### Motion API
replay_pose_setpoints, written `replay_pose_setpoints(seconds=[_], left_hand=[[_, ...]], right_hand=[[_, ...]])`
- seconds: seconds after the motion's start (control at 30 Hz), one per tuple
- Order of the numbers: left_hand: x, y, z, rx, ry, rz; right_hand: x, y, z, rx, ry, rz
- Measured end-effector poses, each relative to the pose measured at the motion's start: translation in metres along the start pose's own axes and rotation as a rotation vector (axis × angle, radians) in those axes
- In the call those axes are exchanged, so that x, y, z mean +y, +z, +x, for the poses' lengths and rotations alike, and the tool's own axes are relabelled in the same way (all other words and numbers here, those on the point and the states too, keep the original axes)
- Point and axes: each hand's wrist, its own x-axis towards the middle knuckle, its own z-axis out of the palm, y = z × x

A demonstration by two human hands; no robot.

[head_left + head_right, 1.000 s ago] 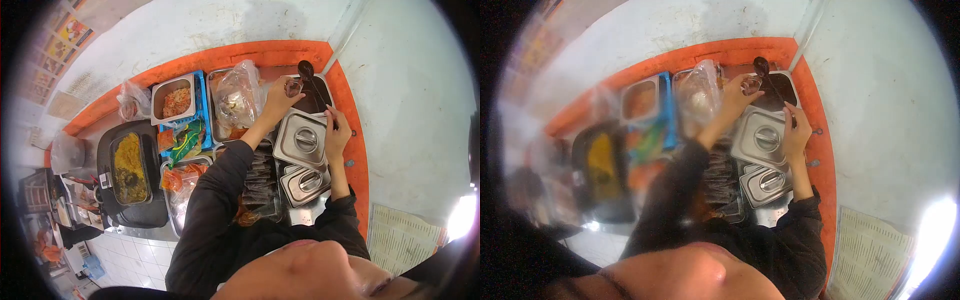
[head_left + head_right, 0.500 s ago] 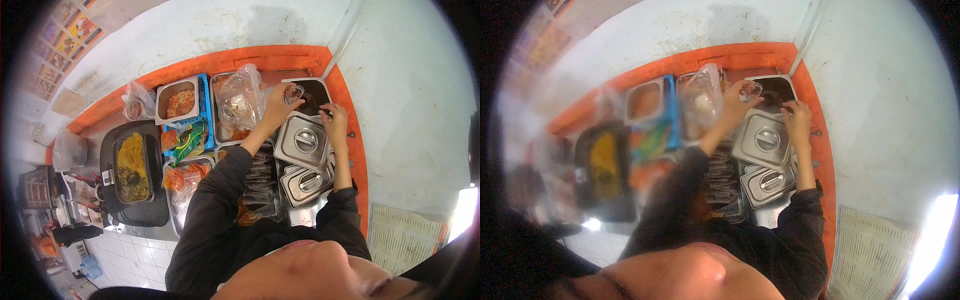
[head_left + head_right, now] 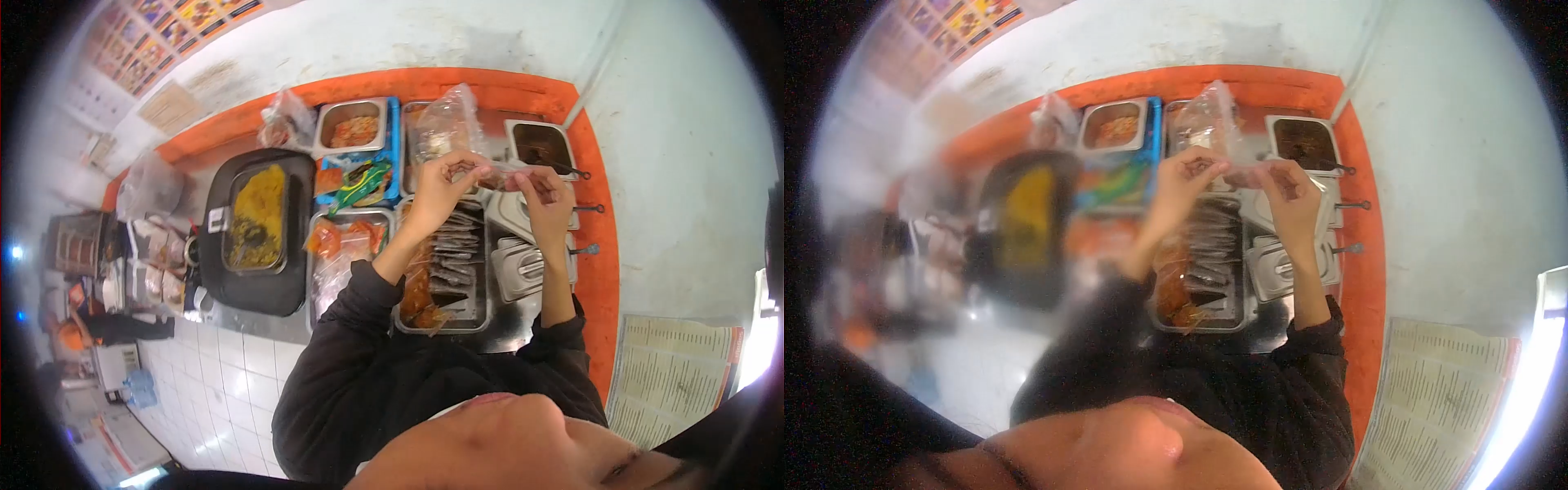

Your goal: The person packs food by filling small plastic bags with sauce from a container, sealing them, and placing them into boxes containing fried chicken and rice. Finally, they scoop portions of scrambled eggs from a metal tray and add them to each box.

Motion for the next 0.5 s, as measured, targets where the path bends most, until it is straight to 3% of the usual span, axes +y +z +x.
replay_pose_setpoints(seconds=[0.07, 0.2, 0.27, 0.33, 0.4, 0.47, 0.5], left_hand=[[0.009, -0.024, -0.021, -0.020, -0.028, 0.030], [0.034, -0.076, -0.073, -0.017, 0.102, 0.280], [0.040, -0.105, -0.103, 0.083, 0.061, 0.373], [0.059, -0.126, -0.134, 0.092, 0.151, 0.416], [0.068, -0.157, -0.167, 0.103, 0.066, 0.496], [0.079, -0.181, -0.200, 0.191, 0.251, 0.731], [0.091, -0.197, -0.215, 0.206, 0.101, 0.679]], right_hand=[[-0.016, 0.017, -0.018, -0.091, 0.022, -0.049], [-0.020, 0.063, -0.047, -0.230, 0.027, 0.032], [-0.022, 0.094, -0.060, -0.372, 0.039, 0.061], [-0.028, 0.127, -0.077, -0.446, 0.075, -0.037], [-0.036, 0.164, -0.097, -0.523, 0.048, -0.033], [-0.042, 0.202, -0.113, -0.564, 0.016, -0.045], [-0.043, 0.222, -0.118, -0.633, -0.024, -0.087]])
